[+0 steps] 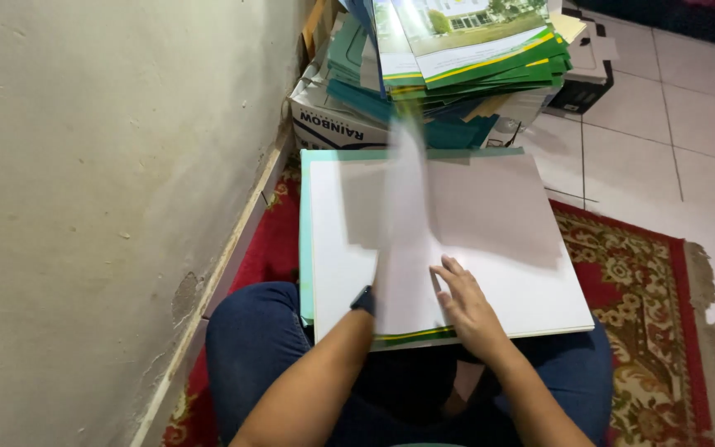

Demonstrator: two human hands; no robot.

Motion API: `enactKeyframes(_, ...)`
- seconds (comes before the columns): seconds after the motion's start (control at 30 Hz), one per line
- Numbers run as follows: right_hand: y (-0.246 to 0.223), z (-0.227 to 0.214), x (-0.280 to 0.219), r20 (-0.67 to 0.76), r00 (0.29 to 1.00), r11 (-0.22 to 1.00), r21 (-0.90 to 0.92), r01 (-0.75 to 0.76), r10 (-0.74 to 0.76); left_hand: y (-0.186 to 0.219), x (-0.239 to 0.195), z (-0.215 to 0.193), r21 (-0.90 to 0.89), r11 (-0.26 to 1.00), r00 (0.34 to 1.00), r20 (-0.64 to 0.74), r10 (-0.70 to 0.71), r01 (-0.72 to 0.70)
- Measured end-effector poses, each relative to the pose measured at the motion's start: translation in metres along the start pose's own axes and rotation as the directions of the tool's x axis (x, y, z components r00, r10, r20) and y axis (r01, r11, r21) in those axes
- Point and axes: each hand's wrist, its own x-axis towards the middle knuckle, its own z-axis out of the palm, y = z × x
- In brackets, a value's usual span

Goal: Manually folding printed booklets and pressing the creases to flatten them.

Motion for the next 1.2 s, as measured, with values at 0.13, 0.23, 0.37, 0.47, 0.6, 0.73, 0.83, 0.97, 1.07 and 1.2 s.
enactKeyframes(0.13,0.003,0.015,0.003,0.003,1.0,0.94,-0.34,0.007,-0.006,0.023,0.007,-0.099,-0.353,0.935,0.981,-0.167,-0.096,0.032)
enactKeyframes(0.23,0.006,0.022,0.002,0.025,1.0,0.827,-0.562,0.03,-0.019,0.191,-0.049,-0.193,-0.775,0.605,0.766,-0.497,-0.407,-0.182)
enactKeyframes(0.37,0.008,0.018,0.005,0.078,0.997,0.805,-0.59,0.071,-0.031,0.149,-0.022,-0.164,0.228,0.867,0.658,-0.575,0.486,-0.442)
enactKeyframes(0.47,0.007,0.018,0.004,0.112,0.994,0.793,-0.604,0.079,-0.014,0.146,0.0,-0.104,0.723,0.494,0.679,-0.046,0.733,-0.484)
enactKeyframes(0.6,-0.003,0.013,0.006,0.147,0.986,0.825,-0.565,0.02,0.077,0.128,0.034,-0.055,0.794,0.493,0.912,0.178,0.371,-0.355)
enactKeyframes(0.73,-0.002,0.008,0.019,0.205,0.973,0.791,-0.611,0.039,0.11,0.151,0.028,-0.074,0.784,0.532,0.948,0.268,0.175,-0.32)
enactKeyframes(0.83,0.014,0.01,0.044,0.167,0.986,0.752,-0.653,0.096,0.019,0.156,0.022,-0.076,0.769,0.565,0.95,0.299,0.093,-0.297)
enactKeyframes(0.97,0.024,0.015,0.082,0.064,0.995,0.684,-0.723,0.1,-0.078,0.149,0.021,-0.072,0.771,0.544,0.942,0.231,0.243,-0.33)
enactKeyframes(1.07,0.016,0.015,0.071,0.056,0.994,0.679,-0.727,0.102,-0.09,0.134,0.03,-0.064,0.777,0.552,0.936,0.132,0.327,-0.302)
enactKeyframes(1.2,0.004,0.014,0.03,0.106,0.994,0.716,-0.694,0.078,-0.005,0.134,0.034,-0.062,0.744,0.634,0.968,0.075,0.238,-0.213)
